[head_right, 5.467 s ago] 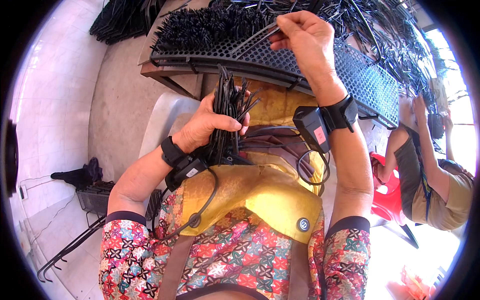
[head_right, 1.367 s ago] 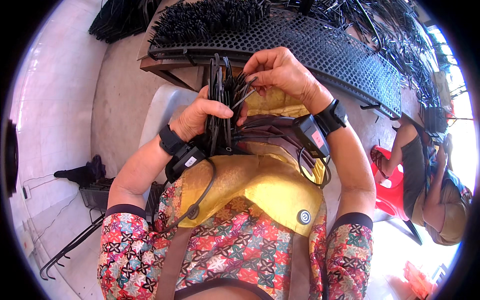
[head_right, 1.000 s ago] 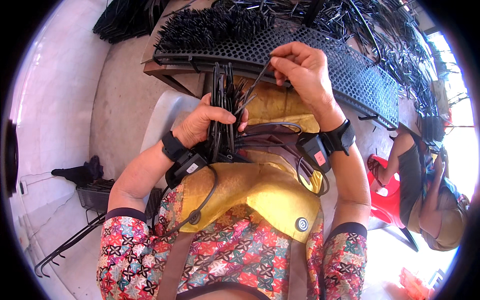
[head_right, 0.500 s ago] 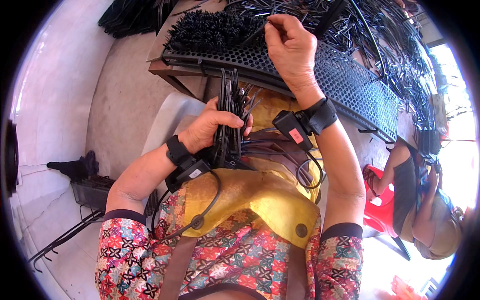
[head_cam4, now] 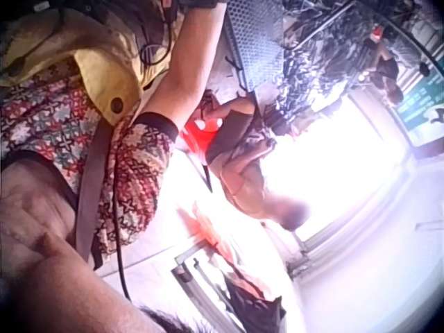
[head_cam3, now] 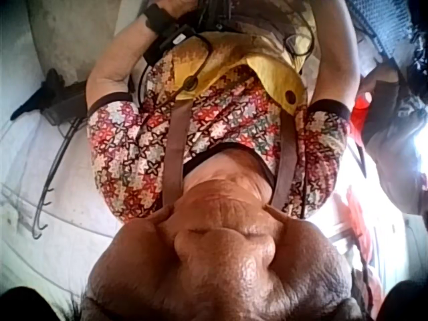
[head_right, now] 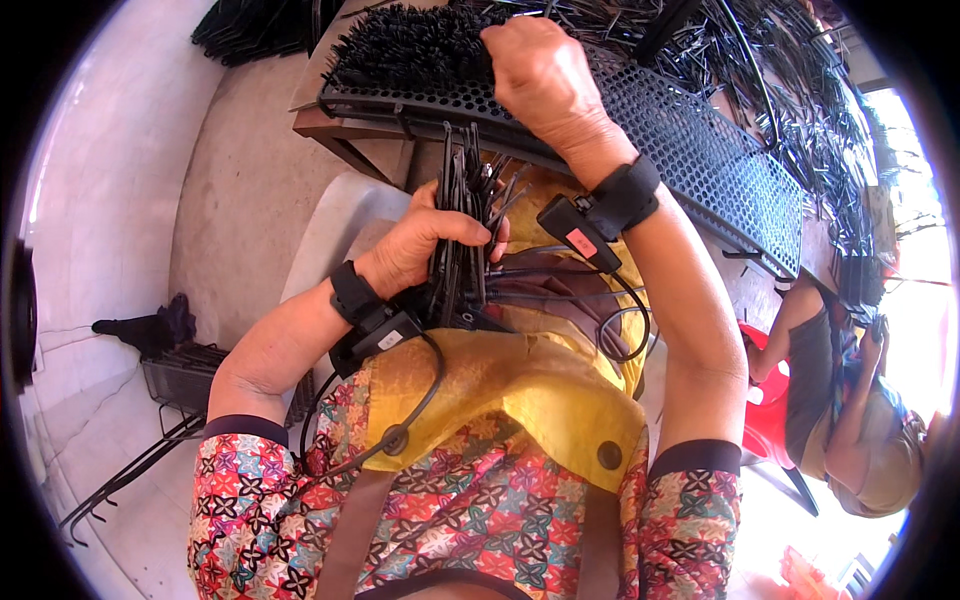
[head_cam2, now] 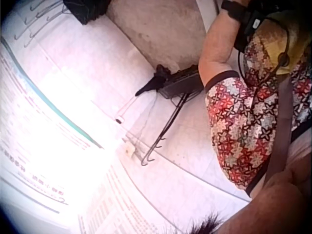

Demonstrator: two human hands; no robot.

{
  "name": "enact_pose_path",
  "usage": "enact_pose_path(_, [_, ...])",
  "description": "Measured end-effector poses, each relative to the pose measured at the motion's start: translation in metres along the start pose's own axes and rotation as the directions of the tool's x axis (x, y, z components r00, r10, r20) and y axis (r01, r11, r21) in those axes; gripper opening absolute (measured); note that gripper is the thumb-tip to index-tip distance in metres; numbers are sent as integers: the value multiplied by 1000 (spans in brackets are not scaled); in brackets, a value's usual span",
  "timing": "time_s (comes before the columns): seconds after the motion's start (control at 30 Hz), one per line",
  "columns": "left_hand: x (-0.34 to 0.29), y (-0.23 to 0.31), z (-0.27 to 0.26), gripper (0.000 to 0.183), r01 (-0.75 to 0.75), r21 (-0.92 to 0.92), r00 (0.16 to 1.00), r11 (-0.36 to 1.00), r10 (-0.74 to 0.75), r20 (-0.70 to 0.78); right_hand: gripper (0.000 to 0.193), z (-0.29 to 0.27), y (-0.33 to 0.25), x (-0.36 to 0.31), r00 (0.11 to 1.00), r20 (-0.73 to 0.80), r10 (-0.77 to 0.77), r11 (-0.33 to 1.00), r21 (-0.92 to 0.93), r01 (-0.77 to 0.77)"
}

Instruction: The person takes individual black plastic components from a large pile on a table and fits them onto the teeth of a black serrated rack one by one.

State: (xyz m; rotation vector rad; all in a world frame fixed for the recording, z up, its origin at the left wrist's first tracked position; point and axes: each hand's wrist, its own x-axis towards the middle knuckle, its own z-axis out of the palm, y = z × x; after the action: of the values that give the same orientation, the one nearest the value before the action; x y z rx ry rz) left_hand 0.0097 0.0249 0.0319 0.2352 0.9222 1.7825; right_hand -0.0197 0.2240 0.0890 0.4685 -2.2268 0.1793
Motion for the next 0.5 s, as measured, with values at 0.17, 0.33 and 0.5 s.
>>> enact_pose_path(0.17, [1, -2, -4, 40, -6, -7, 1000, 1000, 7, 19, 24, -6, -12, 8, 972, 189, -139, 961, -210, 179])
enact_pose_path(0.33, [-1, 2, -1, 45, 11, -4, 1000, 1000, -10, 29, 16, -13, -19, 18, 967, 247, -61, 987, -131, 96])
enact_pose_path(0.5, [1, 1, -1, 46, 18, -9, 999, 1000, -18, 38, 23, -12, -4, -1, 981, 193, -14, 988, -147, 43])
